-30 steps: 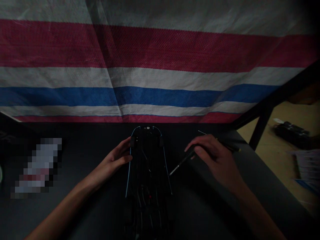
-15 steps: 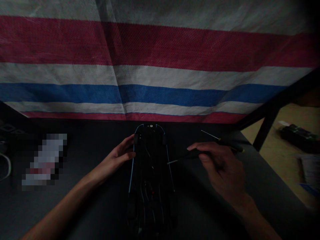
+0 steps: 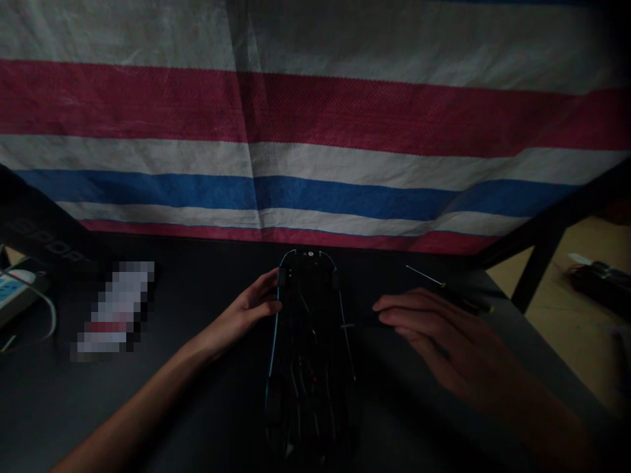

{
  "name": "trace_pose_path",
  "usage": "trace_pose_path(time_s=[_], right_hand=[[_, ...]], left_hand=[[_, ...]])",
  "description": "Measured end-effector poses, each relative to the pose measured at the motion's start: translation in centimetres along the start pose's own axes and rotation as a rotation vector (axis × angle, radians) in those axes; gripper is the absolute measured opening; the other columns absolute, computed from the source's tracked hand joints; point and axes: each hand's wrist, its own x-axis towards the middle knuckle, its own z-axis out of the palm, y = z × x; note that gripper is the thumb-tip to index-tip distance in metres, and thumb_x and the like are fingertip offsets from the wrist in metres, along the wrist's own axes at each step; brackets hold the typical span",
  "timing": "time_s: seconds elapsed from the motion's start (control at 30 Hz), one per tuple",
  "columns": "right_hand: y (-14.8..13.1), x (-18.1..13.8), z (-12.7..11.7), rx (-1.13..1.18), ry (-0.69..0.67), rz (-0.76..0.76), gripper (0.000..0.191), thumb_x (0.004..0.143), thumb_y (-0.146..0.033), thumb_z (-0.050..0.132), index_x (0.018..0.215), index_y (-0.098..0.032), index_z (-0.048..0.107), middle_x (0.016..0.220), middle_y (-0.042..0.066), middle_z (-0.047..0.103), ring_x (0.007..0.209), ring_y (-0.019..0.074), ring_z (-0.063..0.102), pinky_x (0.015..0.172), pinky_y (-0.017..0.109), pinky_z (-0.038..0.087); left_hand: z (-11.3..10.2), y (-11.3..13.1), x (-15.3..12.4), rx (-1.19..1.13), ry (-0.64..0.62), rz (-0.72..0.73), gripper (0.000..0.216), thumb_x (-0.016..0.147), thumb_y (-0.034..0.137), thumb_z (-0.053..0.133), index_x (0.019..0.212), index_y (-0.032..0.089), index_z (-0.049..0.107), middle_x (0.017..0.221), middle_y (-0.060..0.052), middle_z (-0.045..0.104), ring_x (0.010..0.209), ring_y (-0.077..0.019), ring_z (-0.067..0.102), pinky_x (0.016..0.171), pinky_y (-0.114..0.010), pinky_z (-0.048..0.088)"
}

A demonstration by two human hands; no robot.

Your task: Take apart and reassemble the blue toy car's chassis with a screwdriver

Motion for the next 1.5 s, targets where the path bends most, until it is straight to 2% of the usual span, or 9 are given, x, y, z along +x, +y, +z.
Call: trace_pose_path(time_s=[0.2, 0.4, 0.6, 0.8, 0.97, 1.07, 1.27, 1.4, 1.5], right_hand=[[0.0, 0.6, 0.0, -0.043, -0.025, 0.039, 0.032, 0.1, -0.007, 0.051, 0.126, -0.023, 0.059, 0.115, 0.007, 0.075, 0.108, 0.0204, 0.073, 0.092, 0.037, 0.063], [-0.2, 1.5, 0.1, -0.057, -0.013, 0.017, 0.03, 0.102, -0.012, 0.053, 0.128, -0.026, 0.057, 0.111, 0.003, 0.077, 0.103, 0.0186, 0.074, 0.098, 0.037, 0.058], [-0.6, 4.1, 0.9, -0.141, 0.028, 0.008, 0.011, 0.101, -0.013, 0.053, 0.102, -0.023, 0.055, 0.086, -0.001, 0.075, 0.077, 0.0158, 0.072, 0.083, 0.035, 0.053], [-0.9, 5.6, 1.1, -0.339, 0.028, 0.045, 0.018, 0.105, -0.022, 0.054, 0.087, -0.023, 0.055, 0.061, -0.005, 0.06, 0.054, 0.0147, 0.06, 0.063, 0.035, 0.044], [-1.1, 5.9, 0.8, -0.184, -0.081, 0.134, 0.011, 0.101, -0.018, 0.047, 0.102, -0.022, 0.057, 0.09, 0.005, 0.072, 0.081, 0.0224, 0.071, 0.072, 0.039, 0.051], [-0.8, 5.6, 0.8, -0.026, -0.113, 0.127, 0.024, 0.101, -0.017, 0.048, 0.124, -0.023, 0.053, 0.115, 0.007, 0.075, 0.101, 0.0224, 0.073, 0.083, 0.037, 0.056], [-0.7, 5.7, 0.4, -0.1, -0.12, 0.136, 0.009, 0.104, -0.028, 0.053, 0.097, -0.024, 0.057, 0.08, 0.0, 0.073, 0.064, 0.0175, 0.068, 0.062, 0.033, 0.049], [-0.5, 5.9, -0.1, -0.025, -0.154, 0.101, 0.012, 0.097, -0.016, 0.051, 0.104, -0.023, 0.057, 0.091, 0.002, 0.072, 0.081, 0.0181, 0.071, 0.075, 0.032, 0.051], [-0.3, 5.8, 0.1, -0.032, -0.128, 0.108, 0.007, 0.1, -0.021, 0.054, 0.105, -0.025, 0.058, 0.088, 0.0, 0.074, 0.073, 0.0163, 0.071, 0.069, 0.03, 0.05]], left_hand=[[0.0, 0.1, 0.0, 0.039, -0.006, 0.016, 0.074, 0.09, 0.041, 0.074, 0.157, 0.032, 0.044, 0.17, -0.004, 0.036, 0.16, -0.0314, 0.027, 0.132, -0.052, 0.019], [-0.3, -0.1, -0.1, 0.049, -0.022, 0.016, 0.074, 0.092, 0.041, 0.073, 0.158, 0.033, 0.041, 0.172, -0.004, 0.032, 0.16, -0.0307, 0.026, 0.133, -0.053, 0.018], [-0.6, -0.6, -0.1, 0.025, -0.032, 0.015, 0.07, 0.095, 0.037, 0.07, 0.159, 0.035, 0.041, 0.172, -0.002, 0.033, 0.16, -0.0298, 0.025, 0.133, -0.053, 0.018], [-0.5, -0.3, -0.1, 0.051, -0.014, 0.005, 0.072, 0.093, 0.04, 0.073, 0.158, 0.034, 0.042, 0.171, -0.002, 0.033, 0.16, -0.0305, 0.025, 0.132, -0.05, 0.02], [0.1, 0.4, -0.1, 0.039, 0.004, -0.014, 0.079, 0.088, 0.043, 0.076, 0.158, 0.031, 0.043, 0.171, -0.003, 0.034, 0.16, -0.0334, 0.025, 0.132, -0.05, 0.023], [0.3, 0.7, -0.1, 0.045, 0.011, -0.009, 0.077, 0.088, 0.043, 0.076, 0.158, 0.031, 0.044, 0.171, -0.003, 0.035, 0.159, -0.0339, 0.026, 0.131, -0.05, 0.023], [0.5, 1.1, -0.1, 0.05, 0.015, -0.007, 0.074, 0.089, 0.041, 0.075, 0.157, 0.032, 0.046, 0.17, -0.003, 0.037, 0.159, -0.0347, 0.028, 0.131, -0.052, 0.026], [0.5, 0.9, -0.1, 0.017, 0.028, -0.03, 0.077, 0.088, 0.042, 0.077, 0.157, 0.031, 0.046, 0.169, -0.006, 0.038, 0.158, -0.035, 0.03, 0.131, -0.053, 0.024], [0.6, 0.8, 0.0, 0.006, 0.047, -0.035, 0.077, 0.088, 0.04, 0.076, 0.157, 0.029, 0.045, 0.169, -0.007, 0.039, 0.156, -0.0355, 0.034, 0.13, -0.055, 0.025]])
